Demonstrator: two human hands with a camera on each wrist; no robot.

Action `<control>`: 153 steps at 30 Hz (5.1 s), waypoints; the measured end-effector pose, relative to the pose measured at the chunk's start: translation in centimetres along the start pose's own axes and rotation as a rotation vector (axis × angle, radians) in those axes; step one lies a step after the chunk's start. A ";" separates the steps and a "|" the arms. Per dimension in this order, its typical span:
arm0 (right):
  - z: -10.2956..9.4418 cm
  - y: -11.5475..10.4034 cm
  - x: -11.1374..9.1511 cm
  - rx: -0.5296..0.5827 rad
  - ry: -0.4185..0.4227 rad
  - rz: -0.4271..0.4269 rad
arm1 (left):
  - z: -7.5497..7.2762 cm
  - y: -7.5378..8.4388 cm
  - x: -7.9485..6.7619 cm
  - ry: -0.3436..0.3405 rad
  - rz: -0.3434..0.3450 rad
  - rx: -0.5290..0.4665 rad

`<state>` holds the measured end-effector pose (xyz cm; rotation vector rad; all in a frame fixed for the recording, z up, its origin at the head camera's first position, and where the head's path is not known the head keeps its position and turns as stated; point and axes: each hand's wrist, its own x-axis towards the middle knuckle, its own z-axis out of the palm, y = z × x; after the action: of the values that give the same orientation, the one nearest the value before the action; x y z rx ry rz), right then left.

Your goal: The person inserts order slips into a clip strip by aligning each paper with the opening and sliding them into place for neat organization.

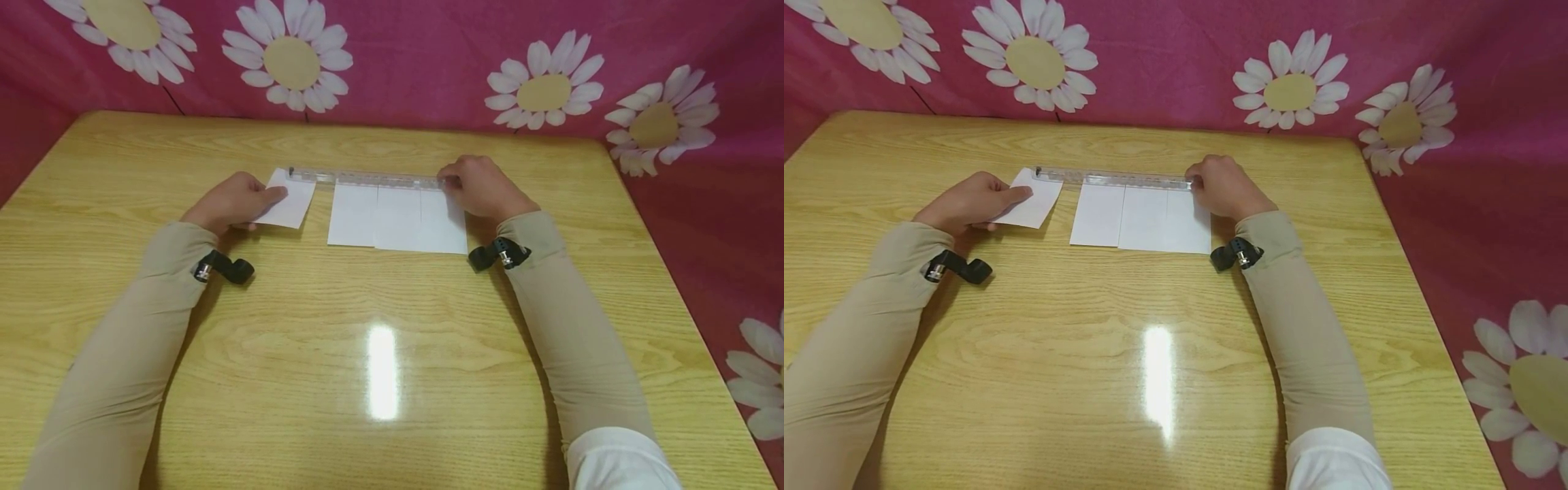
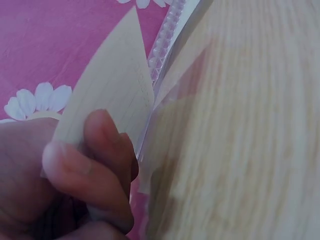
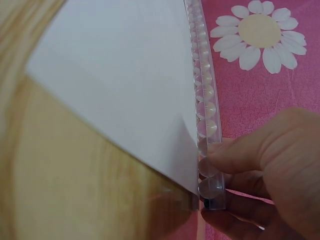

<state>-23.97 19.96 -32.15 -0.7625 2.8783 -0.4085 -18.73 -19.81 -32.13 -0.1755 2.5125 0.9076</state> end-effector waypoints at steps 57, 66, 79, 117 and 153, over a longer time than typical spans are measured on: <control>0.0 0.1 -0.1 -0.013 0.026 -0.036 | 1.5 1.4 0.4 -0.002 0.072 0.051; -0.1 -0.1 -0.3 0.000 0.025 -0.032 | 1.9 1.9 0.6 0.011 0.076 0.077; 0.0 0.0 -0.2 -0.007 0.023 -0.031 | 2.1 2.3 0.5 0.001 0.129 0.092; 0.0 0.2 0.0 -0.008 0.023 -0.025 | 1.0 1.9 -0.7 0.006 0.161 0.157; 0.8 0.8 -0.4 0.056 0.033 -0.025 | -2.9 -3.6 -2.8 0.247 0.214 0.155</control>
<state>-23.86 20.61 -33.14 -0.7910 2.8765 -0.5073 -16.34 -24.49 -30.95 0.0352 2.8611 0.8084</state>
